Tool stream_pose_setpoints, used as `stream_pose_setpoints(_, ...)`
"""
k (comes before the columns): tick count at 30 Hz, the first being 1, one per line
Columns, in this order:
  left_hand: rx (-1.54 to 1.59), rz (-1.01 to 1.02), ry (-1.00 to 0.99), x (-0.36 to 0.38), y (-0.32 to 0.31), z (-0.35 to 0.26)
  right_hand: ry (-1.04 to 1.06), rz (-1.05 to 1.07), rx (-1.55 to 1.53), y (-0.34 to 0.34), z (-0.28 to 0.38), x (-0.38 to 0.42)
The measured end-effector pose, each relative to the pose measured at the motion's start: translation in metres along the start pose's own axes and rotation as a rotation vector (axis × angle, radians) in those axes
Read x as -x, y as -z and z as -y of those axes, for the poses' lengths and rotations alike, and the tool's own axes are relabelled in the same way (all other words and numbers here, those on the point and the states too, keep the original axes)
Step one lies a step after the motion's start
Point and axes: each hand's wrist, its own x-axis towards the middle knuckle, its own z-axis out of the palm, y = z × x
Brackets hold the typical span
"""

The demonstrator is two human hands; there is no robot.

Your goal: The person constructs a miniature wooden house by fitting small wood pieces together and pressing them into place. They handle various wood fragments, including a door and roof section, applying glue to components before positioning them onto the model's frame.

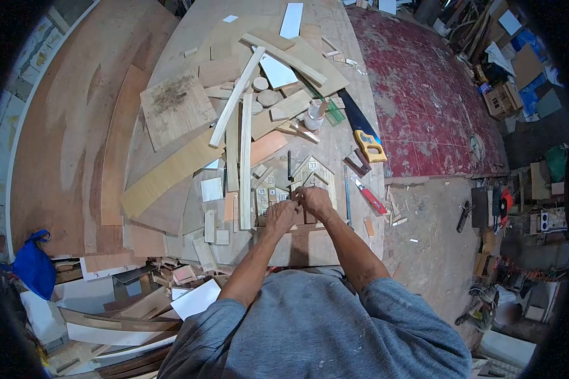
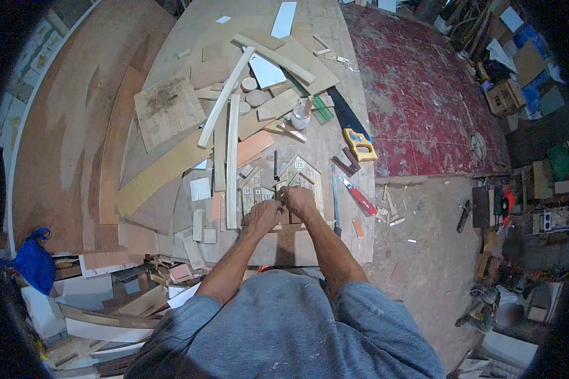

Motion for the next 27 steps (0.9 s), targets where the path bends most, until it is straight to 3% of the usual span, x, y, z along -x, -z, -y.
stream_pose_setpoints(6, -0.012, 0.016, -0.007, -0.007, -0.002, 0.002, 0.083, -0.133, -0.055, 0.005, -0.009, 0.009)
stream_pose_setpoints(9, -0.024, 0.000, -0.069, -0.002, 0.010, -0.006, 0.075, -0.262, -0.256, 0.029, -0.012, 0.043)
stream_pose_setpoints(13, -0.069, 0.081, -0.132, 0.000, 0.018, -0.014, -0.074, -0.338, -0.289, 0.026, -0.046, 0.117)
stream_pose_setpoints(15, -0.071, 0.063, -0.138, 0.003, 0.017, -0.015, -0.290, -0.366, -0.398, 0.012, -0.070, 0.158)
stream_pose_setpoints(17, -0.089, 0.078, -0.132, 0.005, 0.017, -0.017, -0.324, -0.427, -0.420, -0.006, -0.101, 0.198)
stream_pose_setpoints(25, 0.036, -0.331, 0.069, 0.052, 0.020, -0.022, -0.580, -0.467, -0.219, -0.011, -0.219, 0.271)
stream_pose_setpoints(27, 0.057, -0.311, 0.169, 0.073, 0.023, -0.034, -0.575, -0.510, -0.227, -0.010, -0.240, 0.272)
